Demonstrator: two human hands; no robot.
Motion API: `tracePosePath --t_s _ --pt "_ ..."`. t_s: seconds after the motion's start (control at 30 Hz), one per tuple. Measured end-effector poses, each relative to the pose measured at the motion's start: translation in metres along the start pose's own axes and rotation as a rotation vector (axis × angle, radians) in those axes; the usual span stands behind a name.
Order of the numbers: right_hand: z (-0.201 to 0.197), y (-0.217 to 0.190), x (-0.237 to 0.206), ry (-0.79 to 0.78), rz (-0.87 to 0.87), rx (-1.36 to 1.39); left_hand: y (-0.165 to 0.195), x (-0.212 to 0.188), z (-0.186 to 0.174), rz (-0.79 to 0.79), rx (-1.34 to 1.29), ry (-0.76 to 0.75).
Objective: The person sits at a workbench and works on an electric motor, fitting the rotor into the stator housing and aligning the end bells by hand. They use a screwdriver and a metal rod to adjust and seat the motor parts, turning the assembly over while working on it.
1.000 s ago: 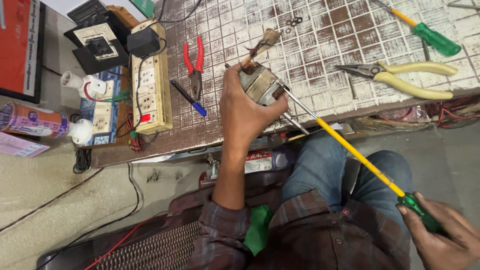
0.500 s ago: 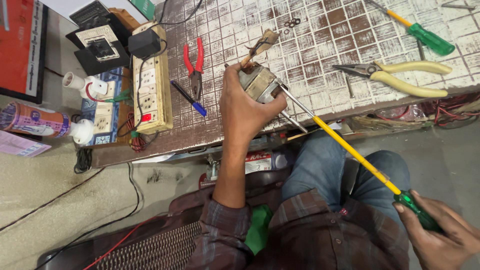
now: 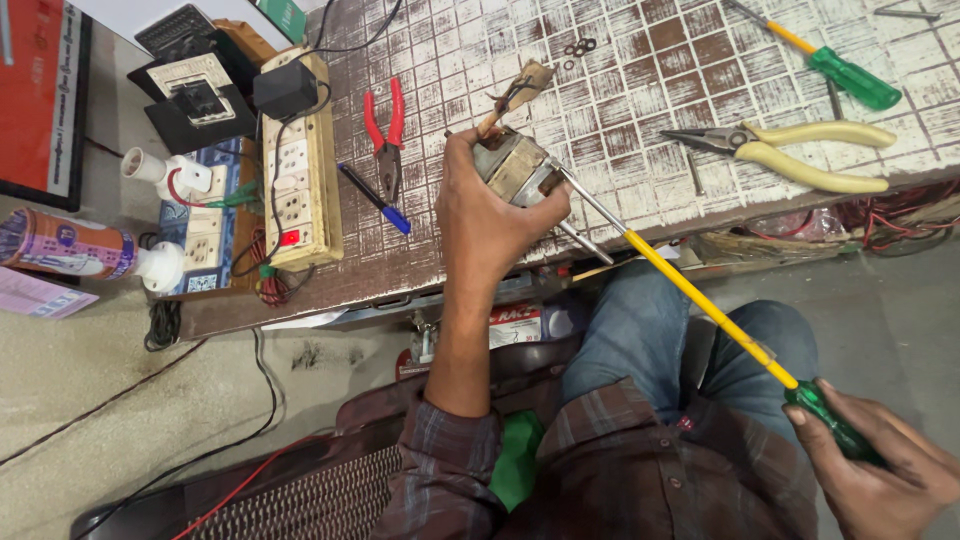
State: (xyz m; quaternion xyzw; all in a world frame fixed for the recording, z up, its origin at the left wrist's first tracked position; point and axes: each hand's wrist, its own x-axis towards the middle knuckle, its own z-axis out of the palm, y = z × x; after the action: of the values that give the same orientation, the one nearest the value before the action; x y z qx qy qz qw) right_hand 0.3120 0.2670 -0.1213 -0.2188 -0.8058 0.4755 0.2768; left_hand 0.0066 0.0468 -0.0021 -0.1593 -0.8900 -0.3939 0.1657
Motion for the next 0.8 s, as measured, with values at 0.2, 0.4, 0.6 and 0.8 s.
tracePosePath --t_s 0.2,0.4,0.6,0.8 --pt "-0.001 -0.001 0.002 -0.023 -0.008 -0.040 0.000 0.000 0.000 -0.047 -0.009 -0.041" --pt "-0.002 -0.004 0.008 -0.024 -0.109 -0.119 -0.001 0.001 0.000 -0.022 -0.006 -0.040" --pt "-0.011 0.001 0.011 -0.026 -0.102 -0.209 -0.002 -0.001 0.002 0.035 0.000 -0.009" --pt "-0.016 0.015 0.019 -0.129 -0.159 -0.207 -0.008 -0.002 0.003 0.134 0.004 0.005"
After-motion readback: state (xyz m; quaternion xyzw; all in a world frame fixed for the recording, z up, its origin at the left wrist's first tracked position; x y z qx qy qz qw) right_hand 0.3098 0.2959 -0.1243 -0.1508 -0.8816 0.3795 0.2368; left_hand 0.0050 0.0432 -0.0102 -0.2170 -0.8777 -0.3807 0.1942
